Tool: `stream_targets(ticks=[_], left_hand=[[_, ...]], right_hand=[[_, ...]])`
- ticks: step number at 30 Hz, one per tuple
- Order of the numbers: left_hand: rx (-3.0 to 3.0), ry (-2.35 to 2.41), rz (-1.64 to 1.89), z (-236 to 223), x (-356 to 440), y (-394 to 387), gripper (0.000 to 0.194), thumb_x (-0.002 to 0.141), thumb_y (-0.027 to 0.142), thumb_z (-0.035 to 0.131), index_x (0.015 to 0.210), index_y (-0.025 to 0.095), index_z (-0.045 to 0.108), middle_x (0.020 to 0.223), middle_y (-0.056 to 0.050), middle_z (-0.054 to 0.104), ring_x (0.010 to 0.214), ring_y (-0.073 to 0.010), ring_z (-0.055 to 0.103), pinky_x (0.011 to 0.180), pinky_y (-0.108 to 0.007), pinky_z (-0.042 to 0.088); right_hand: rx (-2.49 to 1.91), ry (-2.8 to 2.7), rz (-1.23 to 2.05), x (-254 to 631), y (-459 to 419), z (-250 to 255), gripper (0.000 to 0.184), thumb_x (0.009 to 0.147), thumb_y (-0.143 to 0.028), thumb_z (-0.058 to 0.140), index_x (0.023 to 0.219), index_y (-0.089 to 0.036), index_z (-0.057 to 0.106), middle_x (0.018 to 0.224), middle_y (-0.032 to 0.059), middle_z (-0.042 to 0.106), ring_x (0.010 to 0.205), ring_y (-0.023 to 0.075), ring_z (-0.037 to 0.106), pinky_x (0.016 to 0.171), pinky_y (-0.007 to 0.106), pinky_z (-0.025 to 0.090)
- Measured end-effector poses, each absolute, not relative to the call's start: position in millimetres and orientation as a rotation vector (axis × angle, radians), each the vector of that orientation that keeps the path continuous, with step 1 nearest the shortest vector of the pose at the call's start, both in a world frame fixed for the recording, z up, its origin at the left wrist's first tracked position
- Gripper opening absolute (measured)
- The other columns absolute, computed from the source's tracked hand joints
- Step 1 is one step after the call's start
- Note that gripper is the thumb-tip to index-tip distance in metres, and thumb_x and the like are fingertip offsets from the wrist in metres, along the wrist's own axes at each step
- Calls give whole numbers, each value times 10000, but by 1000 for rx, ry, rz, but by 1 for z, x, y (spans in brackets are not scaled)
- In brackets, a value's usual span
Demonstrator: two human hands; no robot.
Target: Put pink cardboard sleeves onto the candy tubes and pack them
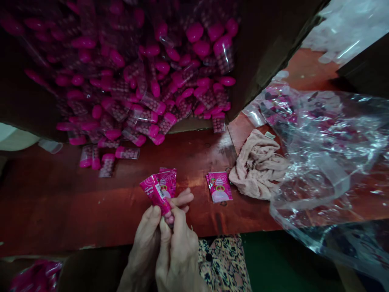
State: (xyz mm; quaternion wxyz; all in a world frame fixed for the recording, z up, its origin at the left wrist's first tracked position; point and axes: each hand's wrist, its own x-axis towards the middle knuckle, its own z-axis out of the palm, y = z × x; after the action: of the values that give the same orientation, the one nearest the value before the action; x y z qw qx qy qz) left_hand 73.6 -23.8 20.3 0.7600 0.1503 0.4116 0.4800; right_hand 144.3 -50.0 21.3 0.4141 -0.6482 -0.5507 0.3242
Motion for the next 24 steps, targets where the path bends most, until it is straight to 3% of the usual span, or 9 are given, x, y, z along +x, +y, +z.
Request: stream_targets(ticks=[5,9,15,18,21,24], left_hand=[[214,874,1082,19,73,-23,274,853,301,502,1012,168,682,1117,-116,659,703,-143,622,605,-231,486],[217,837,1079,16,69,-19,289,867,327,476,946,146,687,1109,-139,652,411,-26,460,341,-143,337],[332,840,1108,14,72,-20,279,846,349,510,902,148,695,1059,-148,668,402,-11,464,300,-91,273],[360,853,1103,13,75,-24,278,818,382,549,906,168,703,1030,-140,683,346,21,410,293,-77,251],[375,877,1085,15,77,-26,279,797,399,576,916,184,709,1041,-143,682,328,35,395,301,-75,250],[394,885,1060,17,76,-27,292,782,413,590,920,188,714,1082,-152,665,339,32,414,308,-82,253]], right_hand=[[-1510,-1274,1178,157,-35,22,218,883,-244,443,1033,-162,577,614,-2,614,505,125,595,469,195,462],[-1413,-1102,1409,163,-24,20,176,820,-243,554,951,-162,640,456,-72,487,359,68,458,383,155,395],[-1254,-853,1631,164,-17,20,124,700,-240,643,615,-151,646,409,-61,514,304,63,478,332,143,397],[-1305,-807,1602,165,-19,18,73,659,-210,657,663,-150,699,392,-58,523,282,68,470,302,144,386],[-1334,-765,1592,166,-21,16,144,632,-194,674,755,-156,738,394,-54,534,271,67,452,278,144,371],[-1313,-713,1620,167,-21,13,121,583,-191,704,692,-159,746,380,-51,522,262,65,430,262,147,365]])
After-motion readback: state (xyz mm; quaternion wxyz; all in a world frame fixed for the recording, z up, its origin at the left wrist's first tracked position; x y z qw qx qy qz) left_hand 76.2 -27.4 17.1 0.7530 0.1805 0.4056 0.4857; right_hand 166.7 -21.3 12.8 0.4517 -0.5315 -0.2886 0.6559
